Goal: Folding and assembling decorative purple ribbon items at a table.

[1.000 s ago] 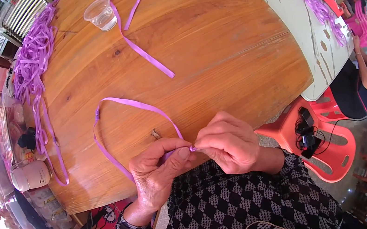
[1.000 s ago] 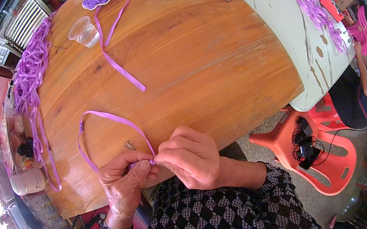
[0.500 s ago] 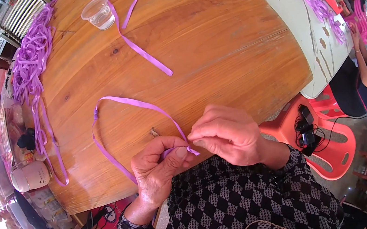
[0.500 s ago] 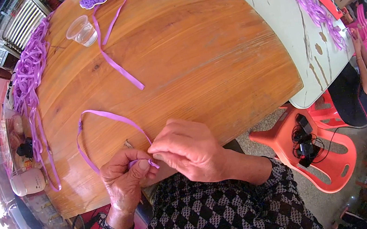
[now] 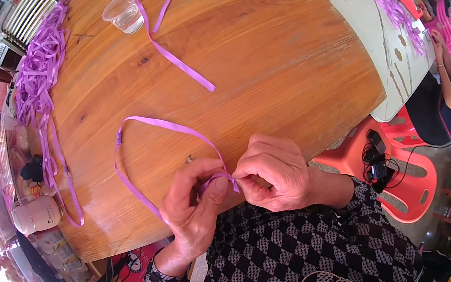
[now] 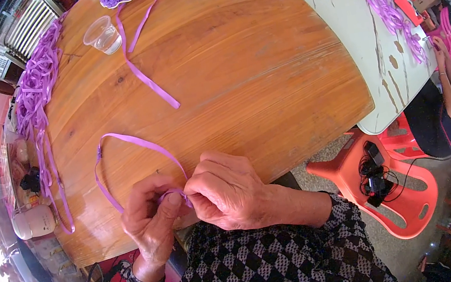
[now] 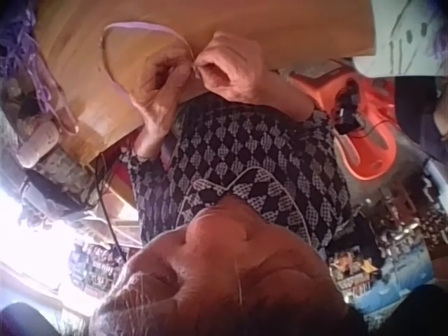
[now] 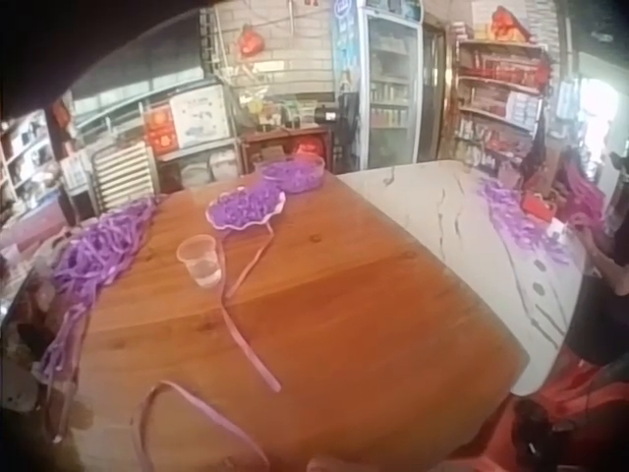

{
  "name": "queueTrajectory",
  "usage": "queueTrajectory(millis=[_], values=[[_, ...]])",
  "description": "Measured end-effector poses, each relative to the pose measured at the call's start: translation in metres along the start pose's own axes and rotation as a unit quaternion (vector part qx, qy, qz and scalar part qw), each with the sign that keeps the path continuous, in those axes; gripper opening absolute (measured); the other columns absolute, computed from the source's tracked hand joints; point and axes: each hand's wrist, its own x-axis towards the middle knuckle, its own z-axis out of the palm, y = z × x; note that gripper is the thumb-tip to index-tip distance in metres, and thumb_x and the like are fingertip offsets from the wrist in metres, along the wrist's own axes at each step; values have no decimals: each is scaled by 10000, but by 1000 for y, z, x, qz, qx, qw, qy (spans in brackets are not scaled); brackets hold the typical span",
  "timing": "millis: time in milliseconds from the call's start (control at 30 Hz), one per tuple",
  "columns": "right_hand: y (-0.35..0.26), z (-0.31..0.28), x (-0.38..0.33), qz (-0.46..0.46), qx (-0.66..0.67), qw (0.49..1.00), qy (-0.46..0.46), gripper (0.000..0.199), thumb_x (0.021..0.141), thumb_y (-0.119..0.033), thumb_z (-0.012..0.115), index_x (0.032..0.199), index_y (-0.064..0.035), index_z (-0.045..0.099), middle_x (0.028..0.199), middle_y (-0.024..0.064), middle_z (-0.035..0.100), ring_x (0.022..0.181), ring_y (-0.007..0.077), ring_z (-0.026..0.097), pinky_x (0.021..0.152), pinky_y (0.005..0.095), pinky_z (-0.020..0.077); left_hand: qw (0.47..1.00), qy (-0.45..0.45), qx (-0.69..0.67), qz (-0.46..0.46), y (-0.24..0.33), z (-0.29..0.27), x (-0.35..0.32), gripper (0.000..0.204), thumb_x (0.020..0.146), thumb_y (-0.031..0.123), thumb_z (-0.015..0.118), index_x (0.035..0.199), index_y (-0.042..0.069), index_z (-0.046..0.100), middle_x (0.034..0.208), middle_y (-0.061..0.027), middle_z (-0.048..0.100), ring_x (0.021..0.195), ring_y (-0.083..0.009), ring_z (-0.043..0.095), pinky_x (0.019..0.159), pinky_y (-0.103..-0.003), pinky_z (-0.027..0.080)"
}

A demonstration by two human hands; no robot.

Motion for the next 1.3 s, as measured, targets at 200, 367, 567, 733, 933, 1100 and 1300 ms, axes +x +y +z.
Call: queueTrajectory(millis=[200, 367, 567, 733, 933, 1100, 1300], values=[[1, 0, -1, 11, 25, 1000, 4, 237, 595, 124, 632, 779, 10, 534, 651, 76, 532, 503, 212, 487, 431, 289, 377, 933, -73, 263, 235, 0, -12, 4, 183, 707, -77, 658, 867, -10, 602, 758, -107, 592, 549, -147, 544, 453, -242, 403], [-4, -4, -2, 118, 97, 988, -33, 187, 660, 114, 624, 795, 7, 552, 684, 76, 549, 561, 185, 519, 478, 263, 397, 919, -55, 281, 272, -7, -10, 6, 207, 673, -68, 674, 852, 2, 600, 746, -91, 589, 520, -162, 528, 429, -256, 395], [-11, -4, -7, 276, 171, 944, -53, 113, 737, 93, 601, 802, 5, 572, 735, 36, 556, 642, 73, 527, 547, 205, 423, 910, -57, 297, 284, -9, -10, 6, 242, 636, -54, 691, 844, 13, 588, 732, -86, 584, 528, -183, 540, 427, -272, 398], [-19, -5, -2, 449, 330, 829, -49, 52, 795, 54, 564, 837, 30, 583, 778, 17, 582, 716, 58, 555, 627, 192, 467, 877, -36, 365, 309, -9, -8, 4, 237, 632, -43, 697, 827, 18, 576, 701, -82, 575, 521, -195, 541, 431, -275, 402], [-13, -7, -1, 494, 393, 773, -67, 65, 815, 17, 568, 870, 42, 593, 816, 34, 603, 733, 59, 566, 647, 195, 481, 922, 4, 307, 237, -13, -7, 3, 213, 642, -37, 698, 782, 42, 558, 639, -59, 561, 497, -181, 529, 433, -273, 401], [-18, -4, 2, 469, 333, 813, -85, 56, 806, 30, 568, 857, 39, 589, 803, 24, 598, 719, 55, 557, 634, 191, 471, 906, 14, 323, 273, -14, -8, 4, 218, 639, -21, 709, 779, 50, 558, 617, -55, 553, 474, -175, 509, 436, -261, 398], [-16, -2, -2, 407, 277, 867, -83, 43, 787, 54, 554, 812, 25, 572, 745, 2, 561, 692, 37, 529, 596, 185, 456, 938, -19, 298, 177, -4, -9, 5, 146, 669, -21, 679, 764, 45, 589, 603, -48, 549, 479, -125, 507, 452, -232, 403]])
